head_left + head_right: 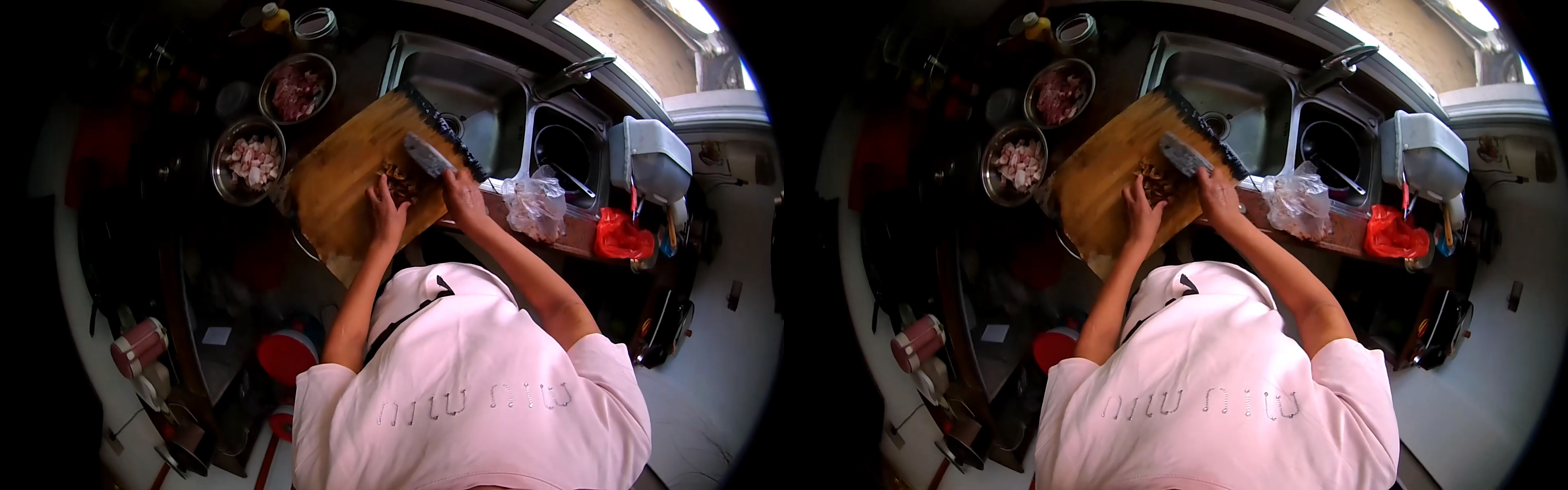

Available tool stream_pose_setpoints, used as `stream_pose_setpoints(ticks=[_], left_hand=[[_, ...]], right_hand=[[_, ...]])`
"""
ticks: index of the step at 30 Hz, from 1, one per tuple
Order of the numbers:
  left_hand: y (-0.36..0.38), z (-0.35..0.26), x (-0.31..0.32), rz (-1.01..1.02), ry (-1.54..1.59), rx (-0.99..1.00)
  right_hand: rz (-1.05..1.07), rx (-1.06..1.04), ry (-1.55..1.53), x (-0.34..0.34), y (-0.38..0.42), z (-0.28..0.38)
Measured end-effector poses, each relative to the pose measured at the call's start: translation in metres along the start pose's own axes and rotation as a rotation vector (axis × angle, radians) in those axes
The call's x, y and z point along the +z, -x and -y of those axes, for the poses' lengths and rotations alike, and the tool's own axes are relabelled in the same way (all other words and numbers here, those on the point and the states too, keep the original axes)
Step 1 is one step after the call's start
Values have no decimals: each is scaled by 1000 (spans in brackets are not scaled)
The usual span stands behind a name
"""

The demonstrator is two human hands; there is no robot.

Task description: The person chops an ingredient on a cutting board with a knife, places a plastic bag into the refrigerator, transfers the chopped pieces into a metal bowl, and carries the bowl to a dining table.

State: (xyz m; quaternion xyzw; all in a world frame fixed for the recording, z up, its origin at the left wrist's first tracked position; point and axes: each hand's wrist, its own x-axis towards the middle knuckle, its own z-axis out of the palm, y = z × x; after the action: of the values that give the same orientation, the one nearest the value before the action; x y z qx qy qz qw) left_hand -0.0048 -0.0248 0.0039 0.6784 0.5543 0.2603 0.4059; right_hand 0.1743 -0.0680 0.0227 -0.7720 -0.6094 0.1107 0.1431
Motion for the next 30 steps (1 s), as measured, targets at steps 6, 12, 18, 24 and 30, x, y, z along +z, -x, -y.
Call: stream_pose_setpoints(ticks=[6,12,18,24,30], left_hand=[[6,6,-8,-59,-229,175],[17,-9,-15,-91,-290,349],[21,-20,1,62,-203,449],[23,-50,19,113,-104,431],[48,-75,62,-33,-276,561]], right_hand=[[-149,-208,-24,42,-30,-30],[-141,-93,4,-25,-8,-13],[-623,57,-199,-107,27,-17],[-501,134,-314,-125,72,-78],[-573,271,-342,-158,112,-132]])
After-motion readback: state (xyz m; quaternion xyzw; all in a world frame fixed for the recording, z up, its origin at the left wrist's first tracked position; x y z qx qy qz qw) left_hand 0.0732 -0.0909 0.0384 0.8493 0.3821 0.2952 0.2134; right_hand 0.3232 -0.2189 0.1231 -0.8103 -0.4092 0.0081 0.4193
